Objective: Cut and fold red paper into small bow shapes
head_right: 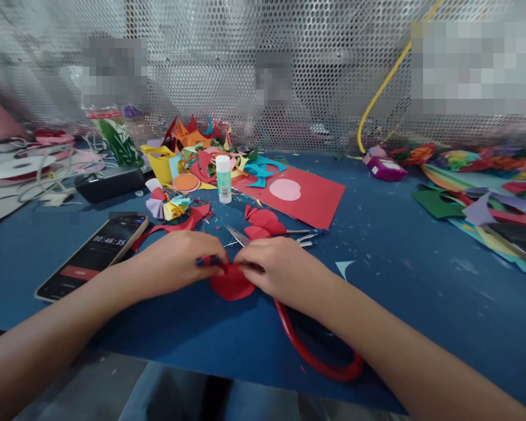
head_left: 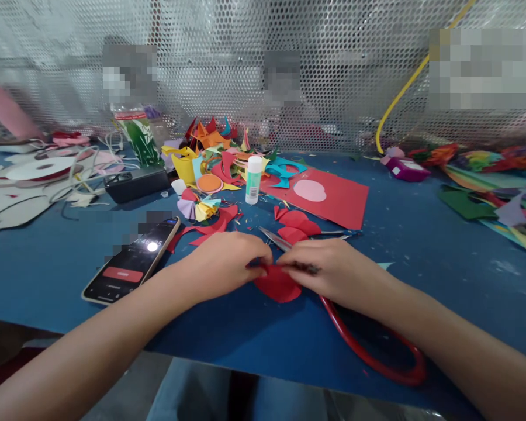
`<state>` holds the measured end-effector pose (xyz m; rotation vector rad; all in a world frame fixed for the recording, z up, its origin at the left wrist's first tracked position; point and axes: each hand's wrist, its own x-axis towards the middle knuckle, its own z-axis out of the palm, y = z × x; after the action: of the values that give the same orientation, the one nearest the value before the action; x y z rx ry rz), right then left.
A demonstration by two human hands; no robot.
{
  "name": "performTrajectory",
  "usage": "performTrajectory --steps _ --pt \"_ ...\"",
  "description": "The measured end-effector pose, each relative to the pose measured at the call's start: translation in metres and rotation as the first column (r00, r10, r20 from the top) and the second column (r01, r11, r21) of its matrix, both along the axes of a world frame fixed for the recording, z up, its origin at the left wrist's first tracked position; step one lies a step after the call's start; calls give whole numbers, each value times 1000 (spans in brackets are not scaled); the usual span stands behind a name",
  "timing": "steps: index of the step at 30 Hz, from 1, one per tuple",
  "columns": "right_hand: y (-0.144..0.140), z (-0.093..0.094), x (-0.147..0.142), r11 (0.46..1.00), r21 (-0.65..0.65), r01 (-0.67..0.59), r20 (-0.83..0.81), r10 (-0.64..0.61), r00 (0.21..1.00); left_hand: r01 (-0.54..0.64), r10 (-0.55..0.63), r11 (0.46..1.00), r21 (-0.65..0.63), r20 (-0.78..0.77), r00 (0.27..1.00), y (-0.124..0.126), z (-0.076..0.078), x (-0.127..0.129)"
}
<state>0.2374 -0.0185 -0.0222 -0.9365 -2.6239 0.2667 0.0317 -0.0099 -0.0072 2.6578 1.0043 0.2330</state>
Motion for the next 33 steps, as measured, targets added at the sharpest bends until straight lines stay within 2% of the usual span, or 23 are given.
performTrajectory --steps 11,26,29,33 --pt "0 9 3 981 -114 -155 151 171 974 164 -160 985 46 -84 984 -2 4 -4" --pt "0 5 5 977 -123 -176 168 195 966 154 -140 982 108 -126 982 -6 3 -3" --pt "-1 3 4 983 -76 -169 177 180 968 154 -132 977 148 -146 980 -8 2 -1" --pt "-4 2 -1 975 25 -219 234 208 950 237 -192 948 212 -211 958 -13 -1 3"
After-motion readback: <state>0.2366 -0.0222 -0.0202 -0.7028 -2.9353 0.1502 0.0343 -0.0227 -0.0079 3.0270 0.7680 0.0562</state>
